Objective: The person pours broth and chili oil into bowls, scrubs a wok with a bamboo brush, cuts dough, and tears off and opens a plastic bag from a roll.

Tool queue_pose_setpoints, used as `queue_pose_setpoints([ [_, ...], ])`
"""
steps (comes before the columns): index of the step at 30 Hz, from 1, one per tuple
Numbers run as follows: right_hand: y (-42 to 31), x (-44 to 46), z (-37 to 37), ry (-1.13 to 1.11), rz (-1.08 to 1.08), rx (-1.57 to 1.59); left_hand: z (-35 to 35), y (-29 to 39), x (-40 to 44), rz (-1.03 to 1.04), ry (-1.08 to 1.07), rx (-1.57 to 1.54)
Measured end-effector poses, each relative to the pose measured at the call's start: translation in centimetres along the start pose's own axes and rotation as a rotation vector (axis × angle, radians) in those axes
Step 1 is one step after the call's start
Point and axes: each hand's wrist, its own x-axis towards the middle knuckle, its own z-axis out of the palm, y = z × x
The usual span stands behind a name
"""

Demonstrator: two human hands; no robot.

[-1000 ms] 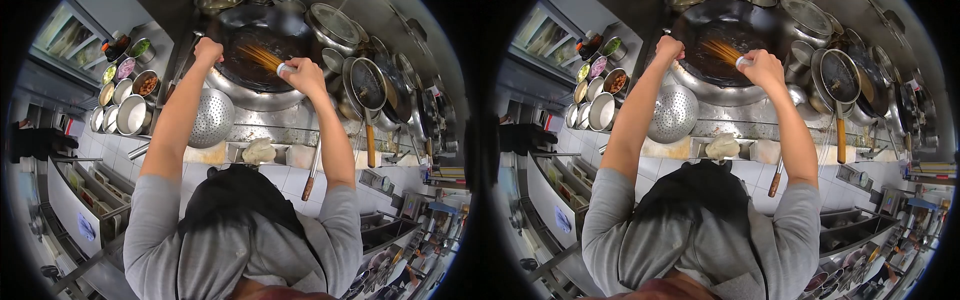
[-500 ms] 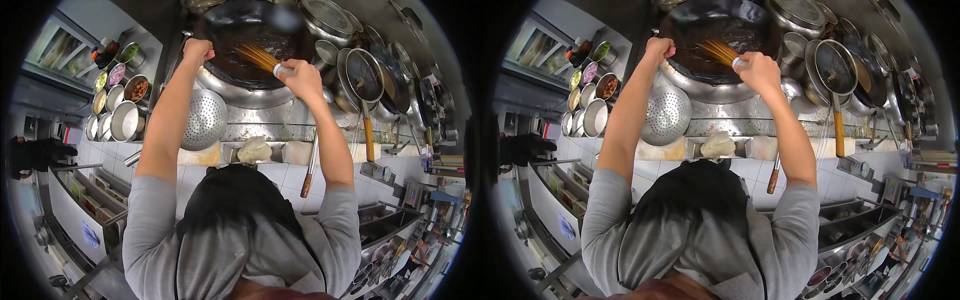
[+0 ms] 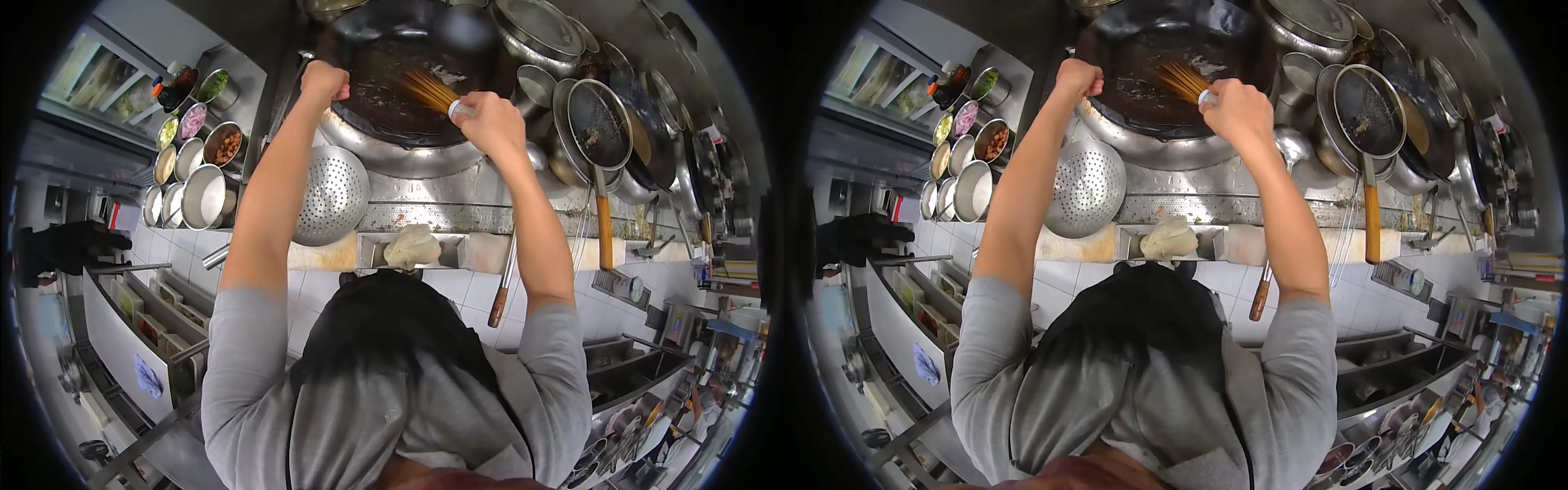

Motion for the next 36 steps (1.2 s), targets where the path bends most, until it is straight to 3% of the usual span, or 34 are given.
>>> queue_pose_setpoints([
  [1,-0.2,-0.7,-0.9,-0.003,0.017,0.096,-0.4,0.2,-0.6,0.125,-0.070,0.251],
  [4,0.6,-0.3,-0.1,-0.078,-0.118,0.043,-0.1,1.4,-3.7,0.488,-0.046,0.663],
  [5,1.1,0.4,0.9,-0.065,-0.080,-0.053,-0.1,0.3,-3.0,0.695,0.026,0.831],
  [8,1.6,0.4,-0.3,0.012,0.006,-0.028,-0.5,-1.2,-2.6,0.930,-0.008,0.891],
  [9,1.6,0.0,-0.9,0.044,-0.004,0.061,-0.8,-1.1,-2.9,0.864,-0.080,1.013],
  [12,2.2,0.4,-0.7,-0.084,-0.135,0.121,-0.7,-1.2,-3.1,0.987,-0.109,1.067],
  [13,2.4,0.7,-0.7,-0.143,-0.125,0.086,-0.6,-1.3,-3.4,0.988,-0.104,1.077],
  [16,2.9,1.1,-1.2,-0.024,-0.032,0.138,-0.4,-0.6,-4.0,0.994,-0.103,1.004],
  [18,2.5,1.0,-1.7,-0.088,-0.076,0.197,0.0,-0.4,-4.3,0.981,-0.160,0.825],
  [21,2.5,0.9,-0.5,-0.185,-0.082,0.258,0.9,-0.6,-4.2,0.923,-0.089,0.853],
  [24,3.3,1.3,0.2,-0.245,-0.060,0.305,1.2,-1.1,-3.8,0.484,-0.184,0.594],
  [28,3.3,0.8,-0.4,-0.287,-0.016,0.386,2.4,-0.3,-2.9,0.237,-0.263,0.410],
  [31,3.5,0.8,-0.6,-0.248,-0.044,0.393,2.7,0.6,-2.0,0.146,-0.332,0.431],
  [34,3.7,1.0,-1.1,-0.196,-0.105,0.112,2.1,1.5,-2.5,0.160,-0.296,0.530],
  [36,4.3,1.1,-1.3,-0.122,-0.102,0.110,1.1,1.0,-2.0,0.144,-0.308,0.459],
])
